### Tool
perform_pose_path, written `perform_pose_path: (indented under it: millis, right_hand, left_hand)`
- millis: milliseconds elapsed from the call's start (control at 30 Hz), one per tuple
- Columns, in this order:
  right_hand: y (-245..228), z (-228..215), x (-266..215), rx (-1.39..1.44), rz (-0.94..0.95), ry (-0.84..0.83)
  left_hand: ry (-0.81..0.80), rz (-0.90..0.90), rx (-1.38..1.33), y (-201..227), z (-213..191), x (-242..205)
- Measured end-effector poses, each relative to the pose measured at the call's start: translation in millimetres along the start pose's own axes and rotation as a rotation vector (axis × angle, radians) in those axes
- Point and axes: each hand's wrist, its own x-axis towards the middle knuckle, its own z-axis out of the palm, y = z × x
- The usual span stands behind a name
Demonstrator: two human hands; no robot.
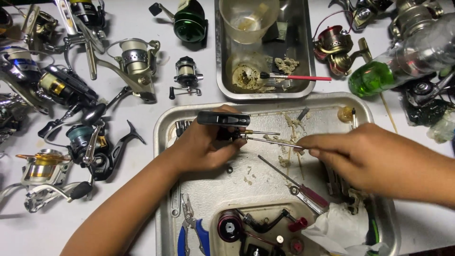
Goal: Disassembling and cleaning internal components of a fishing reel on a workbench
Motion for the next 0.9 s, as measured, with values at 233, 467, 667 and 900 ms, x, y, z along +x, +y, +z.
perform_pose_path:
  millis: [233, 467, 667, 900]
  right_hand:
    - [28.6, 32.4, -3.2, -1.068, -0.838, 1.008]
    - [-4.3, -13.3, -0.4, 0.273, 0.137, -0.003]
    - [-13.0, -13.7, 1.1, 0.315, 0.146, -0.093]
    - [31.8, 34.0, 4.6, -0.921, -0.740, 1.017]
  left_hand:
    - [-0.023, -0.110, 0.091, 2.7, 0.7, -2.6]
    - [0.100, 0.099, -0.003, -10.7, 0.6, -5.3]
    - [0.052, 0.227, 0.046, -16.6, 5.9, -3.2]
    - [0.047, 0.134, 0.069, -14.5, 0.3, -1.5]
